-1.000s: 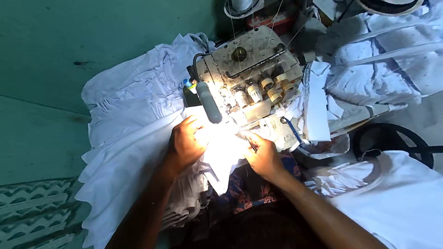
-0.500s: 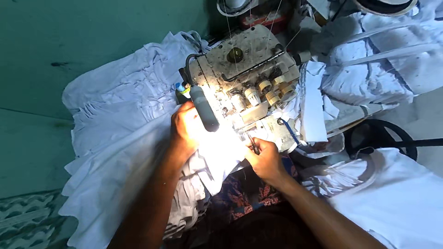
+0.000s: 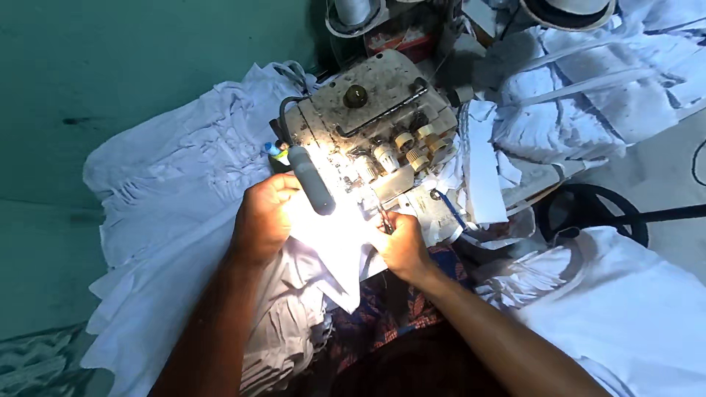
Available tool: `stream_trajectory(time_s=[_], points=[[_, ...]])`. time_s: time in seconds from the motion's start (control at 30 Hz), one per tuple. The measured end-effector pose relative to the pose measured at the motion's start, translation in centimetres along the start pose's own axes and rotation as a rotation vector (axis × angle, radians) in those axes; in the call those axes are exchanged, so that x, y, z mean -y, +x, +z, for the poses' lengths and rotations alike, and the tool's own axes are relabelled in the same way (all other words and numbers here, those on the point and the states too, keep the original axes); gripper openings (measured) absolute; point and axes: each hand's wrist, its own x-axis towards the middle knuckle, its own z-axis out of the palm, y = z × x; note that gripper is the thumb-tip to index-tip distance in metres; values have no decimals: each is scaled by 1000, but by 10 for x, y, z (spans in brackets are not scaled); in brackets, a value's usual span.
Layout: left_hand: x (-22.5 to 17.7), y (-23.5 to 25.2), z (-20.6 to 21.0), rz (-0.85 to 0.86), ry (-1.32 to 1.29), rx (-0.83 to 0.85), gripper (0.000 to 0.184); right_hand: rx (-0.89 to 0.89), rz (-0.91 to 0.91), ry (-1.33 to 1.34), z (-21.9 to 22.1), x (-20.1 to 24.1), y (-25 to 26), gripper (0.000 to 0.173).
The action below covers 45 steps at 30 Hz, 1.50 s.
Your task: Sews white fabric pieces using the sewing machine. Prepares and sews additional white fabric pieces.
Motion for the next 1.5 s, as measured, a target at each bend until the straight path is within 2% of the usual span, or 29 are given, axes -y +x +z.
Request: stream_trajectory(time_s=[0.07,0.13,0.2,0.23,0.3,0.33,0.47,0.53,0.6,0.67,0.83,1.0,1.13,1.3,1.43,1.5], points=[[0,-13,-5,-183,-288,129,22,-76,-137,-39,2,-1,-3,8],[-3,-31,-2,-333,-466,182,11,-73,-269,14,2,0,-6,11],[-7,-52,5,-410,-601,195,13,55,-318,65,-2,8,-10,10],[-9,-63,10,-386,-612,173,15,151,-299,88,-5,14,-12,21],[-10,-83,19,-203,-513,118,8,341,-218,186,-11,27,-16,40],[-9,-93,26,-64,-436,67,6,391,-207,215,-15,33,-20,43],[-17,-126,41,401,-198,-131,10,387,-428,233,-38,56,-52,30],[-27,-141,44,533,-120,-168,10,412,-542,272,-52,60,-69,22],[-25,-152,54,583,-157,-179,10,389,-582,260,-61,53,-83,15],[-12,-160,72,518,-227,-179,9,316,-530,182,-63,36,-95,11],[28,-181,117,203,-170,-135,23,182,-387,-243,-58,-25,-108,20],[31,-198,133,128,-161,-111,42,153,-378,-404,-49,-40,-114,27],[26,-202,136,183,-164,-128,47,133,-436,-390,-44,-40,-113,23],[26,-196,131,223,-257,-183,33,161,-427,-254,-43,-35,-113,14],[26,-184,121,135,-491,-201,33,206,-389,-79,-46,-23,-110,13],[20,-174,116,-13,-677,-151,30,242,-390,-39,-49,-16,-108,14]])
